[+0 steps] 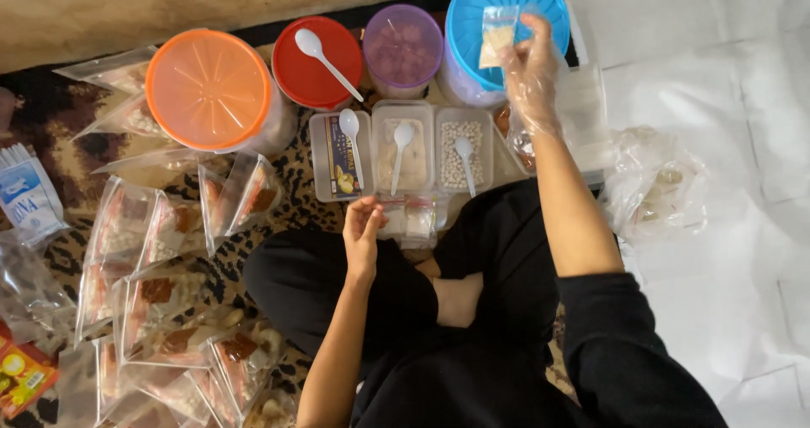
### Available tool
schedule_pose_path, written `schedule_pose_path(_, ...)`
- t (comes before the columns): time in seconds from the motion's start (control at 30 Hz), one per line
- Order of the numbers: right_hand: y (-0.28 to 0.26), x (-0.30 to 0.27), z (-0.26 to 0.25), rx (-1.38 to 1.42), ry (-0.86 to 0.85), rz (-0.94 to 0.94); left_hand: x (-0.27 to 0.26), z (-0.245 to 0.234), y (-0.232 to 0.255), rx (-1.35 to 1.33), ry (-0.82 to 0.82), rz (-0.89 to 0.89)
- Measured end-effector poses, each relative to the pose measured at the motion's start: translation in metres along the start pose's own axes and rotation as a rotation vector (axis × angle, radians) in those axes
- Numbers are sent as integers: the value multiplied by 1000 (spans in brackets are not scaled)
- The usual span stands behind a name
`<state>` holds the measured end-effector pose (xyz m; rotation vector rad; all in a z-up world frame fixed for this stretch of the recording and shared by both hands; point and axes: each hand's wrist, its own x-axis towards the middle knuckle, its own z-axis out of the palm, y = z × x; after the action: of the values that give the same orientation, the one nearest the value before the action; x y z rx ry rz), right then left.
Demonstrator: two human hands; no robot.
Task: A person sitting on the floor is packaging small food items into individual plastic bags using a spoon.
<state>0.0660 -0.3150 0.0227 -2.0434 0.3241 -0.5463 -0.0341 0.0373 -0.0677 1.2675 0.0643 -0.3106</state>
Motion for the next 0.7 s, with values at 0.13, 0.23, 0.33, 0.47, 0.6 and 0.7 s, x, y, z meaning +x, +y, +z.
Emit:
schedule_pose_path(0.13,59,12,18,-354,169,-316,1,-4,-8,36,14,-19)
schedule_pose_path(0.23,14,2,24,-456,259,-462,2,0,-4,54,17,-20)
schedule_pose_path(0.33,9,-19,24,-795,150,-489,4,1,-5,74,-5,-11)
schedule_pose_path(0.47,-22,-37,20,-886,-199,-326,7,1,-8,83,17,-43)
schedule_pose_path(0.6,-24,-38,21,-957,-146,-376,7,2,-10,102,0,-53)
schedule_pose_path(0.7,-13,-34,22,-887,-230,-220,11,-3,-27,96,13,-48)
